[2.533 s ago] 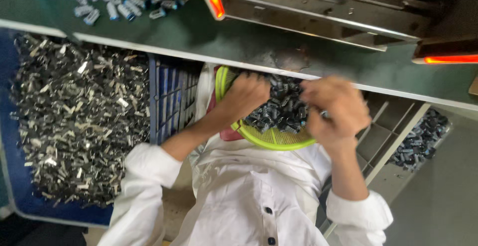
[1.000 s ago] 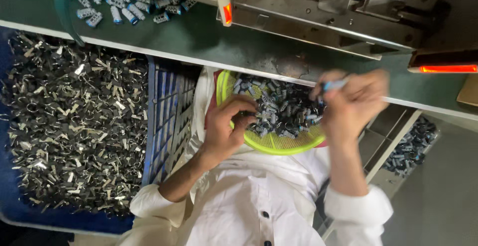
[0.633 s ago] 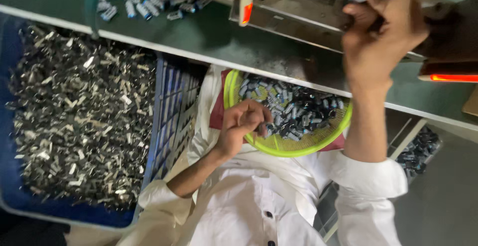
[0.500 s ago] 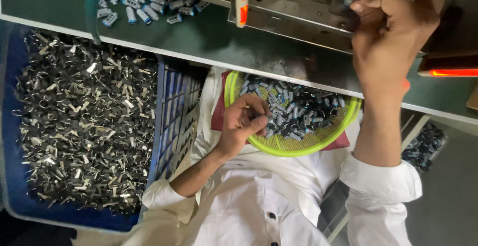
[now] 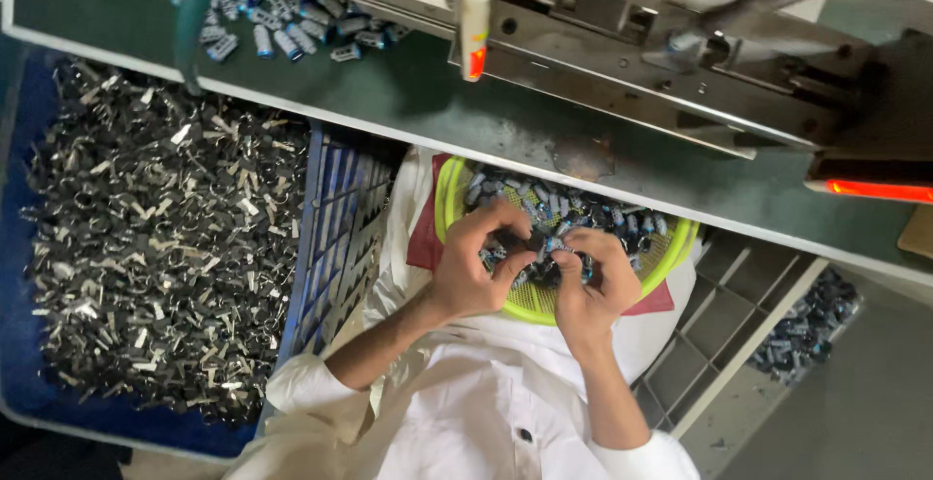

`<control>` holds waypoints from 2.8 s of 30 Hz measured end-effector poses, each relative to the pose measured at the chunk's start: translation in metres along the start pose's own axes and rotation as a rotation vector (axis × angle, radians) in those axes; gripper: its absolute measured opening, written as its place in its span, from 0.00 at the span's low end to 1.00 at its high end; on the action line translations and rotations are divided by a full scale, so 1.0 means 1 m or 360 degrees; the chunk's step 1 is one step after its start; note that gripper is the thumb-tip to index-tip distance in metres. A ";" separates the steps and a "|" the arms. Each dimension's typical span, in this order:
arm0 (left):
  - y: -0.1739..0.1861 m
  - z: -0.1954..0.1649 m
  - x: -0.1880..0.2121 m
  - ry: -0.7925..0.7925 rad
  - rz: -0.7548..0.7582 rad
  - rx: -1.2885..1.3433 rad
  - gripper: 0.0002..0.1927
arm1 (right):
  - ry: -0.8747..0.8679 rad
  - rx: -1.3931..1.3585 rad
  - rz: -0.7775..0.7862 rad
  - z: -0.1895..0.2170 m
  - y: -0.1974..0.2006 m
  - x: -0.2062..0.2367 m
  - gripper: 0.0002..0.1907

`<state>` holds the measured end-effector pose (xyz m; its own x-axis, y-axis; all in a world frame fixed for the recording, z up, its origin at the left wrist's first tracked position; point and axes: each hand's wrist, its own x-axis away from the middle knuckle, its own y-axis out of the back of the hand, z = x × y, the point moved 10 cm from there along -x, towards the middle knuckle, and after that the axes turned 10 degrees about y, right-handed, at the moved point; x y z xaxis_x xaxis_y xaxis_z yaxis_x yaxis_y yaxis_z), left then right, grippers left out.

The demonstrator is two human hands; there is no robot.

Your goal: The person picks small blue plastic connector parts one at a time from a green sieve basket, turns and pinches each part in both hands, and places it into the machine or tray above. Rejected pieces are dropped into a side bin of scrap parts.

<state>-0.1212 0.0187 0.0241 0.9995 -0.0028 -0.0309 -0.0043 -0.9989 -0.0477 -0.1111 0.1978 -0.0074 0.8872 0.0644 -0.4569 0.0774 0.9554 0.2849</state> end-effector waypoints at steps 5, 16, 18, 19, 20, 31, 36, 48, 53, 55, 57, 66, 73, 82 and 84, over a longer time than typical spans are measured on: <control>-0.013 -0.016 -0.016 0.0062 0.0277 -0.0341 0.11 | -0.0544 -0.0502 -0.0179 -0.030 0.005 0.000 0.11; 0.010 -0.047 0.021 -0.0619 0.0020 -0.0853 0.18 | -0.0823 -0.1331 -0.0152 -0.054 -0.044 0.013 0.14; 0.034 -0.053 0.031 -0.0664 -0.0006 -0.0704 0.15 | -0.0817 -0.1415 -0.0270 -0.058 -0.033 -0.001 0.13; 0.059 -0.057 0.038 -0.0627 0.0000 -0.0296 0.15 | -0.0836 -0.1446 -0.0336 -0.057 -0.023 -0.009 0.13; 0.086 -0.054 0.039 -0.0580 0.0095 0.0476 0.14 | -0.0632 -0.1277 -0.0263 -0.045 -0.008 -0.029 0.15; -0.029 0.061 0.033 -0.0171 0.0427 -0.1382 0.20 | 0.0827 0.0296 -0.0045 0.032 0.023 -0.207 0.16; -0.051 0.096 0.024 0.0061 0.0662 -0.1956 0.14 | 0.0893 0.0213 0.0181 0.047 0.017 -0.207 0.14; -0.003 0.047 -0.006 -0.0151 0.0294 -0.1441 0.11 | 0.1090 0.0898 0.0360 0.124 0.025 -0.178 0.14; 0.026 0.029 0.007 0.0130 0.0016 -0.0199 0.16 | 0.0273 -0.0016 0.0635 0.070 -0.035 -0.076 0.18; 0.017 0.039 0.010 0.0229 0.0013 0.0190 0.19 | 0.0086 -0.0150 0.0530 0.044 -0.040 -0.045 0.22; 0.012 0.052 0.011 0.0326 -0.0085 0.0356 0.19 | -0.0204 -0.0412 0.0419 0.022 -0.037 -0.018 0.26; -0.018 0.034 0.008 0.0200 0.0159 0.0492 0.09 | -0.0046 -0.0394 0.0017 0.017 -0.003 -0.022 0.19; -0.002 0.011 0.012 0.0063 0.0179 -0.0037 0.09 | -0.0220 -0.0473 -0.0079 0.008 -0.003 -0.001 0.17; 0.009 0.037 0.018 0.0589 0.0211 0.0709 0.06 | -0.0937 -0.1361 -0.0369 -0.050 -0.029 0.000 0.12; 0.031 0.019 0.013 0.0292 0.0078 0.0183 0.05 | -0.0803 -0.1356 -0.0311 -0.044 -0.022 -0.025 0.14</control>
<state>-0.1090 -0.0118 0.0030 0.9868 -0.0703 0.1457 -0.0460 -0.9853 -0.1643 -0.1550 0.1876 -0.0392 0.9978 -0.0564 0.0347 0.0662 0.8364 -0.5441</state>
